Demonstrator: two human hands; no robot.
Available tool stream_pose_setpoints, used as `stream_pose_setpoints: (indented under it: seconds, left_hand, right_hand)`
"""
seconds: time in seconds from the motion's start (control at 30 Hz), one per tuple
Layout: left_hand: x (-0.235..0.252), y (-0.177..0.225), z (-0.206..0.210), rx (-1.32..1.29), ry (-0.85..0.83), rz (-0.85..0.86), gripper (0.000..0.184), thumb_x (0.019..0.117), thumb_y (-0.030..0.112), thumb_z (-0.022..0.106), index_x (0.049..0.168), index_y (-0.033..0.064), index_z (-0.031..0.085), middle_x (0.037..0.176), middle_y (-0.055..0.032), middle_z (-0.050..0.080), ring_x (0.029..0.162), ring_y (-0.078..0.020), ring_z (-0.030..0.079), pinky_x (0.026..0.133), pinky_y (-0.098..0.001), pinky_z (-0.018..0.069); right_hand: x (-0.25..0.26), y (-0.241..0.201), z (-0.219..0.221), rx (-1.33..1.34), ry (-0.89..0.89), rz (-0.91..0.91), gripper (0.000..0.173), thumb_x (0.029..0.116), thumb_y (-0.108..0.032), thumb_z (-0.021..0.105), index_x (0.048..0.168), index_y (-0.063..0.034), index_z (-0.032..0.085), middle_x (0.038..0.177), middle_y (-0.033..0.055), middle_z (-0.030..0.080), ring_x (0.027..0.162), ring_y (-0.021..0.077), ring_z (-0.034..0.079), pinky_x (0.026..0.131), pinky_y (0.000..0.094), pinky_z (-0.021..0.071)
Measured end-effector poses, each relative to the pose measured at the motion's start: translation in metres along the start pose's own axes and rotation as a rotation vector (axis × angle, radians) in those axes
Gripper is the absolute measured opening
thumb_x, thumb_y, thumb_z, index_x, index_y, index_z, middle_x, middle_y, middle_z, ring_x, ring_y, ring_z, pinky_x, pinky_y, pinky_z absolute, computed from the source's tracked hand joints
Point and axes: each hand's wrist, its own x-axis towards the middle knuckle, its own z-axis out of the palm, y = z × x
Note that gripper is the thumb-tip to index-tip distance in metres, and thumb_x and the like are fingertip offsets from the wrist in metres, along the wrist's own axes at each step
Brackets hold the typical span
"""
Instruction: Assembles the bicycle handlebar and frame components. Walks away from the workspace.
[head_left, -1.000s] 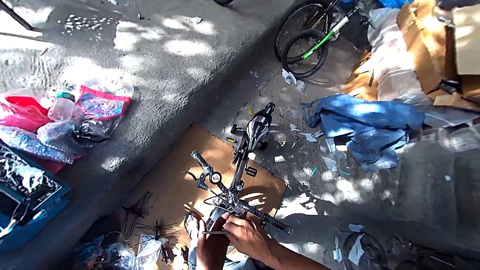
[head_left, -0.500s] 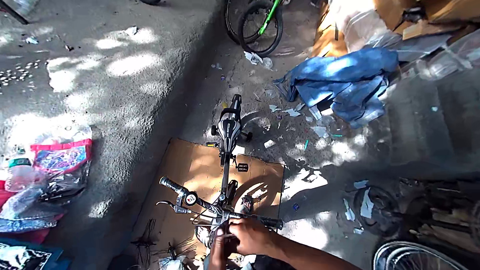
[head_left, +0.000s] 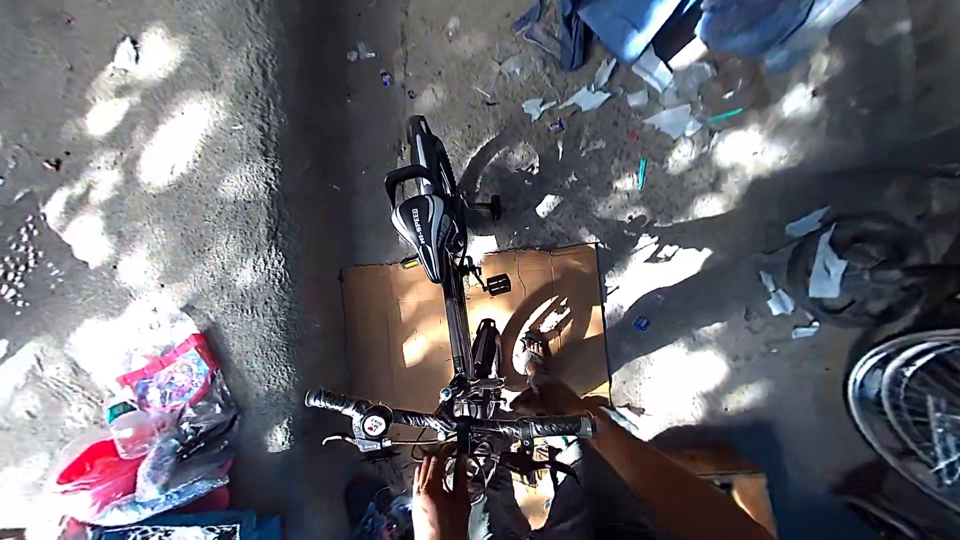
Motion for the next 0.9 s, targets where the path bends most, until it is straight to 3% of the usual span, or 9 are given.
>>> stream_pose_setpoints:
  seconds: [0.07, 0.1, 0.13, 0.2, 0.27, 0.47, 0.63, 0.73, 0.9]
  left_hand:
    - [0.01, 0.006, -0.003, -0.039, -0.066, -0.111, 0.027, 0.0975, 0.022, 0.066, 0.119, 0.0064, 0.073, 0.117, -0.0107, 0.073, 0.113, -0.0246, 0.068, 0.103, -0.048, 0.0527]
    - [0.014, 0.007, -0.003, -0.056, -0.074, -0.14, 0.027, 0.0971, 0.021, 0.068, 0.119, 0.0053, 0.073, 0.116, -0.011, 0.074, 0.112, -0.023, 0.069, 0.102, -0.0474, 0.054]
    - [0.017, 0.006, -0.002, -0.069, -0.067, -0.141, 0.027, 0.0963, 0.019, 0.069, 0.118, 0.0032, 0.073, 0.114, -0.0117, 0.074, 0.109, -0.0218, 0.071, 0.099, -0.0462, 0.0562]
    - [0.019, 0.004, 0.0, -0.077, -0.043, -0.11, 0.026, 0.0949, 0.014, 0.07, 0.116, -0.0014, 0.072, 0.108, -0.0135, 0.075, 0.099, -0.0204, 0.073, 0.092, -0.0416, 0.0595]
    - [0.02, 0.007, 0.001, -0.052, -0.053, -0.119, 0.027, 0.0967, 0.013, 0.068, 0.119, -0.0023, 0.071, 0.109, -0.0152, 0.075, 0.099, -0.0208, 0.074, 0.092, -0.0402, 0.0603]
    - [0.017, 0.005, 0.007, 0.085, -0.129, -0.127, 0.033, 0.1061, 0.021, 0.054, 0.124, -0.0017, 0.07, 0.11, -0.021, 0.072, 0.1, -0.0316, 0.071, 0.093, -0.0525, 0.0545]
    - [0.025, -0.017, 0.006, 0.146, -0.189, -0.082, 0.047, 0.1099, 0.033, 0.044, 0.099, -0.0018, 0.074, 0.089, -0.0171, 0.071, 0.087, -0.0279, 0.069, 0.083, -0.0519, 0.0537]
    - [0.028, -0.023, 0.003, 0.099, -0.232, -0.126, 0.052, 0.1101, 0.039, 0.041, 0.101, -0.0008, 0.074, 0.097, -0.0168, 0.074, 0.096, -0.0272, 0.071, 0.09, -0.0517, 0.0547]
    - [0.034, -0.02, 0.004, -0.126, -0.214, -0.217, 0.048, 0.109, 0.039, 0.047, 0.107, -0.0032, 0.071, 0.099, -0.0161, 0.074, 0.092, -0.0243, 0.072, 0.084, -0.0448, 0.0588]
  right_hand:
    - [-0.041, -0.053, 0.038, -0.131, 0.141, 0.357, 0.032, 0.1048, -0.008, 0.054, 0.135, 0.0029, 0.057, 0.131, 0.0142, 0.062, 0.118, 0.0158, 0.058, 0.108, 0.0285, 0.0432]
    - [-0.049, -0.043, 0.045, -0.189, 0.098, 0.366, 0.039, 0.1075, -0.012, 0.05, 0.143, 0.0033, 0.053, 0.146, 0.0172, 0.056, 0.136, 0.0211, 0.051, 0.119, 0.034, 0.0347]
    - [-0.046, -0.016, 0.05, -0.231, 0.042, 0.282, 0.042, 0.1093, -0.017, 0.048, 0.145, 0.0058, 0.052, 0.15, 0.0234, 0.052, 0.143, 0.0304, 0.047, 0.122, 0.0431, 0.0308]
    - [-0.028, 0.023, 0.07, -0.158, 0.081, 0.156, 0.041, 0.1051, -0.019, 0.055, 0.134, 0.0091, 0.06, 0.139, 0.0284, 0.059, 0.134, 0.0367, 0.053, 0.116, 0.0488, 0.0363]
    - [-0.021, 0.022, 0.078, -0.153, 0.055, 0.14, 0.036, 0.1048, -0.016, 0.054, 0.129, 0.0095, 0.062, 0.134, 0.0296, 0.061, 0.129, 0.0403, 0.056, 0.111, 0.0538, 0.0392]
    - [-0.017, 0.006, 0.084, -0.085, 0.078, 0.085, 0.04, 0.1051, -0.02, 0.055, 0.137, 0.005, 0.058, 0.14, 0.0261, 0.058, 0.132, 0.0386, 0.054, 0.112, 0.0545, 0.0391]
    - [0.0, 0.051, 0.11, 0.051, 0.264, -0.206, 0.042, 0.1015, -0.022, 0.06, 0.134, 0.0046, 0.059, 0.133, 0.0256, 0.062, 0.127, 0.0351, 0.058, 0.109, 0.0497, 0.0438]
    - [-0.001, 0.056, 0.117, 0.108, 0.275, -0.19, 0.04, 0.1019, -0.015, 0.059, 0.137, 0.0029, 0.057, 0.136, 0.0245, 0.061, 0.129, 0.0332, 0.057, 0.111, 0.0482, 0.0425]
    - [-0.035, 0.041, 0.113, 0.152, 0.173, -0.031, 0.045, 0.1007, -0.014, 0.06, 0.142, 0.0038, 0.054, 0.144, 0.0251, 0.055, 0.137, 0.0352, 0.051, 0.115, 0.0516, 0.0373]
